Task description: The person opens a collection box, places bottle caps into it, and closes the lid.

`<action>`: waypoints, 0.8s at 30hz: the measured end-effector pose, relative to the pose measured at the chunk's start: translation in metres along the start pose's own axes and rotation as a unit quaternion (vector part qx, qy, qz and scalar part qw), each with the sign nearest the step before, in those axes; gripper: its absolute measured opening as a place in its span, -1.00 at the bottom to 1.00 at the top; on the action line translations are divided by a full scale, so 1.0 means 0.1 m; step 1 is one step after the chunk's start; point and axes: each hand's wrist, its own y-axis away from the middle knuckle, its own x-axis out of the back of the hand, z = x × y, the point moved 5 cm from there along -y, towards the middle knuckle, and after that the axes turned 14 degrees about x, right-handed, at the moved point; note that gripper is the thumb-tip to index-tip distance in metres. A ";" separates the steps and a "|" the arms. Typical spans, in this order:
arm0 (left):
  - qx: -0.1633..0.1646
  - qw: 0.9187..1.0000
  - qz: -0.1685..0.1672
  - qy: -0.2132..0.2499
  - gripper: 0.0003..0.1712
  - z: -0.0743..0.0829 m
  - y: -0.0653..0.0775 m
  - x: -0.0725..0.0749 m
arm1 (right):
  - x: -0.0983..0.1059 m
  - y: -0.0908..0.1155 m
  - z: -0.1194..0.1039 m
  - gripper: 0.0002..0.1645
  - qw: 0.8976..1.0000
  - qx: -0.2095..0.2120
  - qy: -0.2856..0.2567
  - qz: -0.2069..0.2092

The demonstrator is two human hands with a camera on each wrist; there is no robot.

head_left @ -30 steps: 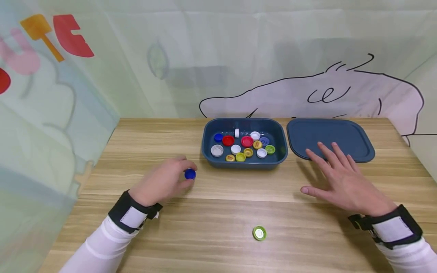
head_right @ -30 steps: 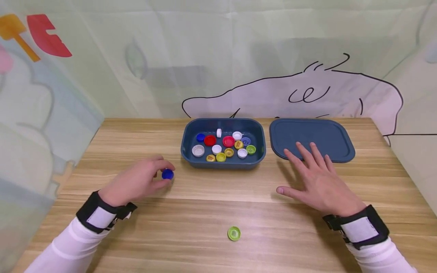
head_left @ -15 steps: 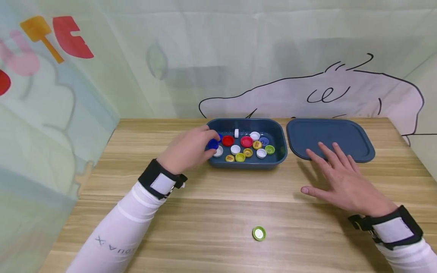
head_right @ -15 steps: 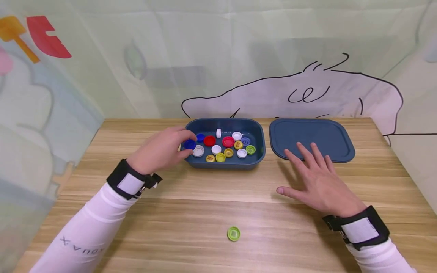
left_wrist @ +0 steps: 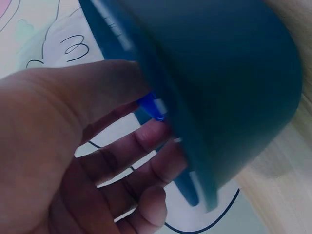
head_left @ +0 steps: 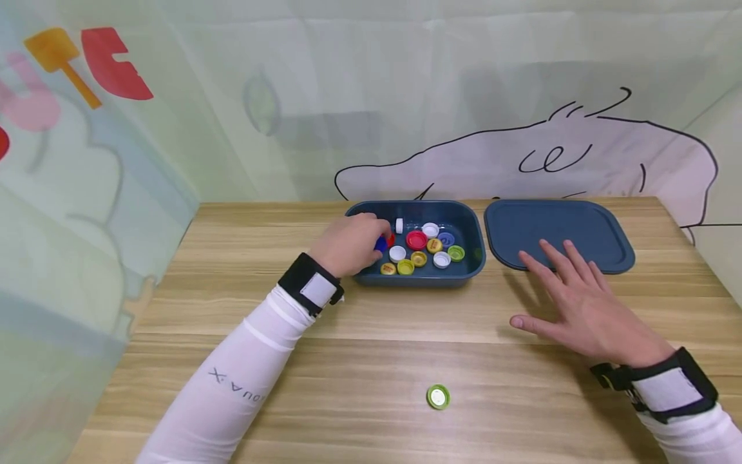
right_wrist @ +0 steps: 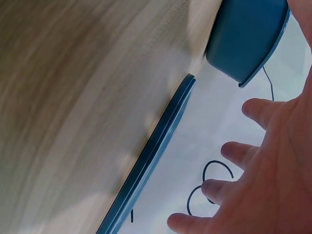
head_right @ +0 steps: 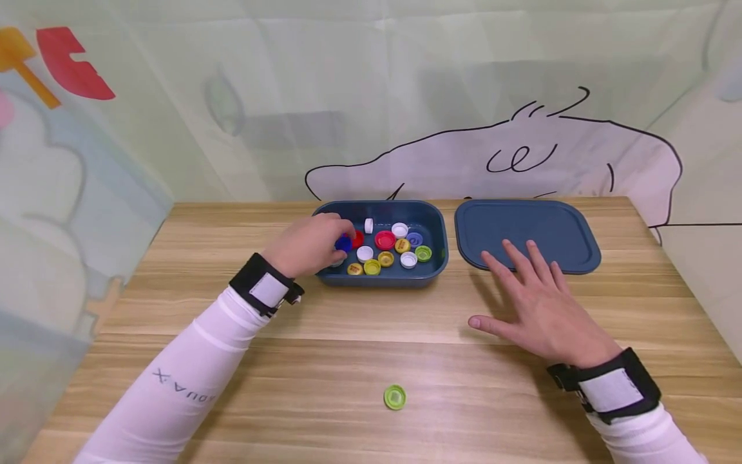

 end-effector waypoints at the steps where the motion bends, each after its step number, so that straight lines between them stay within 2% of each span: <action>1: -0.001 1.000 0.001 -0.001 -0.55 0.00 -0.01 -0.01 | 0.00 0.00 0.00 0.25 1.000 0.000 0.000 0.000; 10: -0.014 0.999 0.029 0.023 -0.47 -0.03 0.05 0.06 | 0.02 0.00 -0.02 0.26 1.000 0.002 -0.001 0.003; 17: -0.030 0.998 0.047 0.040 -0.37 -0.06 0.30 0.18 | 0.03 0.00 -0.02 0.26 1.000 0.000 -0.003 0.002; 20: -0.058 0.996 0.054 0.048 -0.33 -0.04 0.46 0.21 | 0.03 0.00 -0.02 0.26 1.000 0.000 -0.001 0.003; 24: -0.126 0.988 0.064 0.057 -0.33 0.09 0.70 0.18 | 0.03 0.00 -0.02 0.26 1.000 0.003 -0.001 0.006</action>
